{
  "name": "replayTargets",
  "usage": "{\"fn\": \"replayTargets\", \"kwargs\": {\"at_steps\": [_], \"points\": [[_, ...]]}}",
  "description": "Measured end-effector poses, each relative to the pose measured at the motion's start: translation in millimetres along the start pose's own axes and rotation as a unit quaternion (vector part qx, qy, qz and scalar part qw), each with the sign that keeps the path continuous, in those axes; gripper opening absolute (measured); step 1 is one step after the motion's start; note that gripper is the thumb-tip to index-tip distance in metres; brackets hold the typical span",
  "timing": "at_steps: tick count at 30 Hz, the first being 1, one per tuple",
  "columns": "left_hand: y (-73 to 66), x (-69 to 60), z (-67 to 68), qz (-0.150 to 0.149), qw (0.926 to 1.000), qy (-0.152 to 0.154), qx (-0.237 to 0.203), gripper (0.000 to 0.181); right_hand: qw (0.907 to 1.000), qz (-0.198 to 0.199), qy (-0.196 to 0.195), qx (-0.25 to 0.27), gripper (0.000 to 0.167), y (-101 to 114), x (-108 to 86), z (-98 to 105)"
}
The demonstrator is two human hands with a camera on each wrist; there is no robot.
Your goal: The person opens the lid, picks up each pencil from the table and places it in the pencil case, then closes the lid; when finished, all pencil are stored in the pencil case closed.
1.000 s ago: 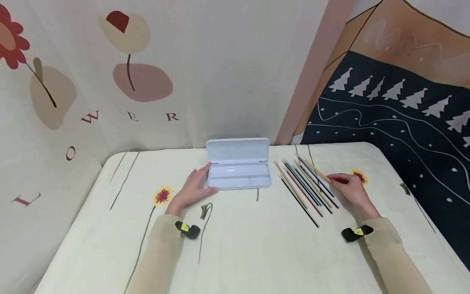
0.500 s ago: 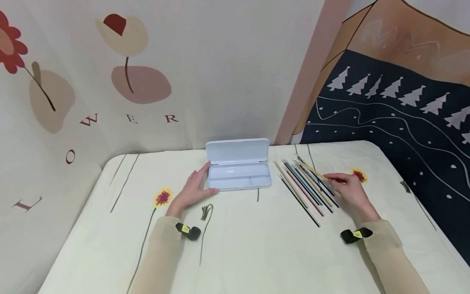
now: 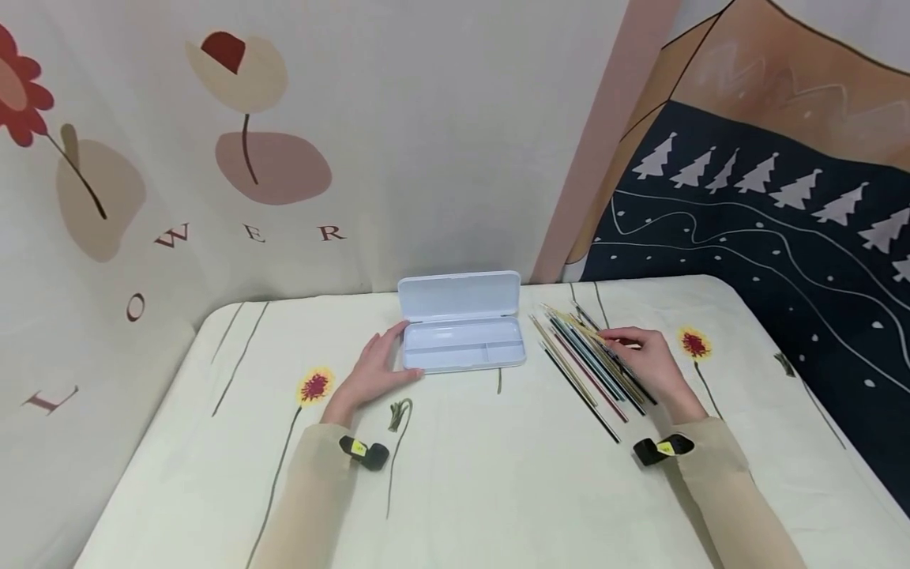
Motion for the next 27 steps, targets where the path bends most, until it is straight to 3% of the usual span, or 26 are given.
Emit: {"fn": "replayTargets", "kwargs": {"at_steps": [4, 21, 27], "points": [[3.4, -1.1, -0.6, 0.018, 0.9998, -0.001, -0.013, 0.096, 0.9999, 0.003, 0.013, -0.003, 0.025, 7, 6.0, -13], [5.9, -1.7, -3.0, 0.031, 0.9995, 0.006, -0.008, 0.096, 0.998, 0.031, 0.054, 0.008, 0.022, 22, 21.8, -58], [3.6, 0.1, -1.3, 0.012, 0.9997, -0.005, -0.023, 0.101, 0.9961, 0.059, 0.064, 0.014, 0.022, 27, 23.7, -66]]}}
Point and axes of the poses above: each hand's wrist, its own x-axis towards the middle knuckle, its own z-axis out of the back of the hand, y = z × x, the point moved 9 cm from there along x, towards the middle knuckle, and after that the axes turned 8 degrees about x, right-handed, at the moved point
